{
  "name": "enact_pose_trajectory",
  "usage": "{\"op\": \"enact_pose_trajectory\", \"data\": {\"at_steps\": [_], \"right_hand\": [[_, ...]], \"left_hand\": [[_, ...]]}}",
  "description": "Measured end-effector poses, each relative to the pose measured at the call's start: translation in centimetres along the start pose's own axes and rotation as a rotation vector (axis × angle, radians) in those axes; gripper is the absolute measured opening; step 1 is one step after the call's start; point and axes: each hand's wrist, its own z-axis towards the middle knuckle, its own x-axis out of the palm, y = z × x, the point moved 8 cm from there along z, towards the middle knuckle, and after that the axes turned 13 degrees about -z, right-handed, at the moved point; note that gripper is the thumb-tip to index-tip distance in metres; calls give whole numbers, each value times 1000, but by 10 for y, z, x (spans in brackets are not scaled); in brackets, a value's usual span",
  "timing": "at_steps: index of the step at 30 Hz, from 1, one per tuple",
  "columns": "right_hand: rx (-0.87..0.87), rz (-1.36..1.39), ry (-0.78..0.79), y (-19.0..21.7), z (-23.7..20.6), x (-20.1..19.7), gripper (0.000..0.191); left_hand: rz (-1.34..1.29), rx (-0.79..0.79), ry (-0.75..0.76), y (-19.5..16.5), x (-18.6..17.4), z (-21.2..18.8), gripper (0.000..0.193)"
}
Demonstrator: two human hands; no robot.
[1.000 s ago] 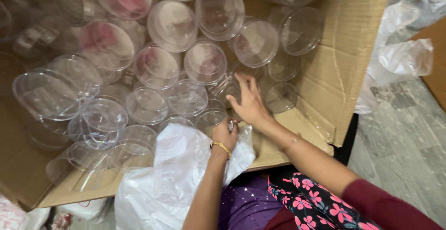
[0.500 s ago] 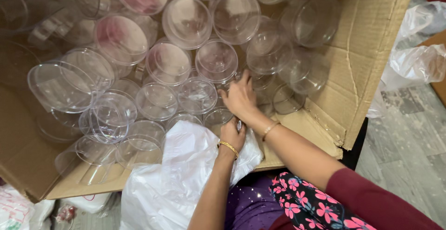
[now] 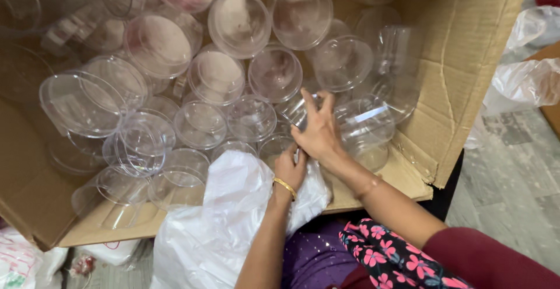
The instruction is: The person sits on the floor in front of a cardboard box filled with clear plastic containers. They open plastic bags and place the containers into the bags one at a time, occasionally repositioning containers in the box, and set filled bags aside.
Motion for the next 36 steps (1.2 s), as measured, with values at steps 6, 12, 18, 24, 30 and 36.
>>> {"op": "enact_pose_trajectory", "data": {"at_steps": [6,12,18,24,30,36], "right_hand": [[-243,-8,-210,-1,-51,-34,87],[-347,108,-297,-18,-115,-32,76],[-261,385,-256,-32,-127,-30,68],[95,708,44,-64,-99,-14,61],[51,860,63,-70,-95,-55,42],[-147,460,-225,-60,-98,-121,43]], "left_hand": [[-756,0,132,-7,3,-5,49],[-1270,-177,323,-34,12,-22,80],[-1014,-77,305,-36,-1,-18,85],[-1037,-91,373,-37,4,-23,79],[-1143,-74,412,-49,-5,-28,91],[-1418,-134,501,-50,-5,-31,89]]}}
